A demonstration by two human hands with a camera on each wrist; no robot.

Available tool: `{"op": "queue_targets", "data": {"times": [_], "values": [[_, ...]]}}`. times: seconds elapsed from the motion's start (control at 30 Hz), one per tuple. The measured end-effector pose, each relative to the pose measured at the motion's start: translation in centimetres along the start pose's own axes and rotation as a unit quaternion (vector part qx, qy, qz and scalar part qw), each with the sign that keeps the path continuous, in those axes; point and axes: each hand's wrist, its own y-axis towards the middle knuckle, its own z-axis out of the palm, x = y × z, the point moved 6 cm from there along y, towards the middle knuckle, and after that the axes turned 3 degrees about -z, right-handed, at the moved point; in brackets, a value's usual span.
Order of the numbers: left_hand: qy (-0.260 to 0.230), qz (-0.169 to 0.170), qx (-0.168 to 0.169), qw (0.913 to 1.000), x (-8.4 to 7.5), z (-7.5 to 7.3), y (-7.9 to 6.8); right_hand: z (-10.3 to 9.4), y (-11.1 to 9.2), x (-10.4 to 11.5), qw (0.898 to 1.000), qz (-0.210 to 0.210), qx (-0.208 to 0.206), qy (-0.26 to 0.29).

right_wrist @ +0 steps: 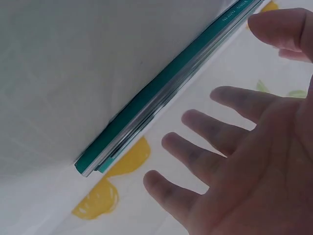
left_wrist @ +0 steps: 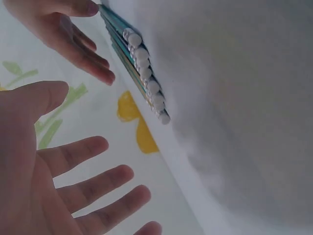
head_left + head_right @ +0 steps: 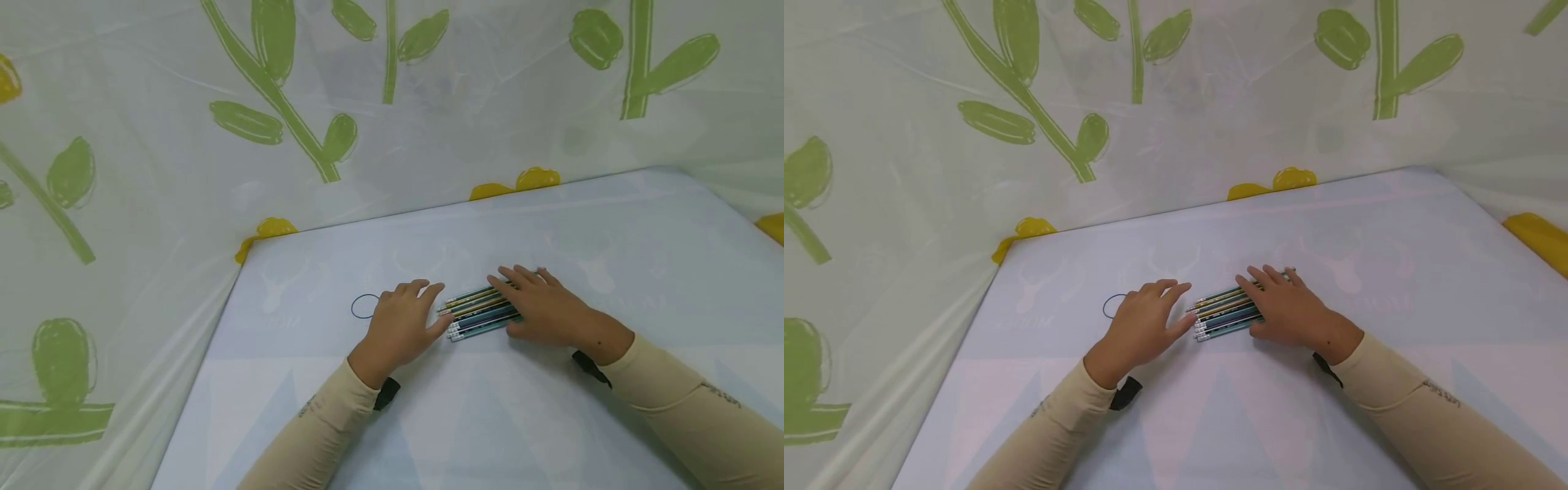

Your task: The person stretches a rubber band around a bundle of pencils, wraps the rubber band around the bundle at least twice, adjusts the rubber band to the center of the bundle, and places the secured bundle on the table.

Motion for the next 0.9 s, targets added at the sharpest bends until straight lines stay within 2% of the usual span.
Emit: {"op": "queue_targets", "data": {"times": [0.6, 0.9], "values": [[0.033, 0.008, 0.094, 0.995, -1.6, 2.0, 0.5, 1.1, 0.1, -0.4, 0.998, -0.055, -0.005, -0.023], [0.049, 0.012, 0.1, 0.9937, -1.7, 2.7, 0.5, 0.7, -0.2, 0.3, 0.994, -0.079, -0.043, -0.064]]}}
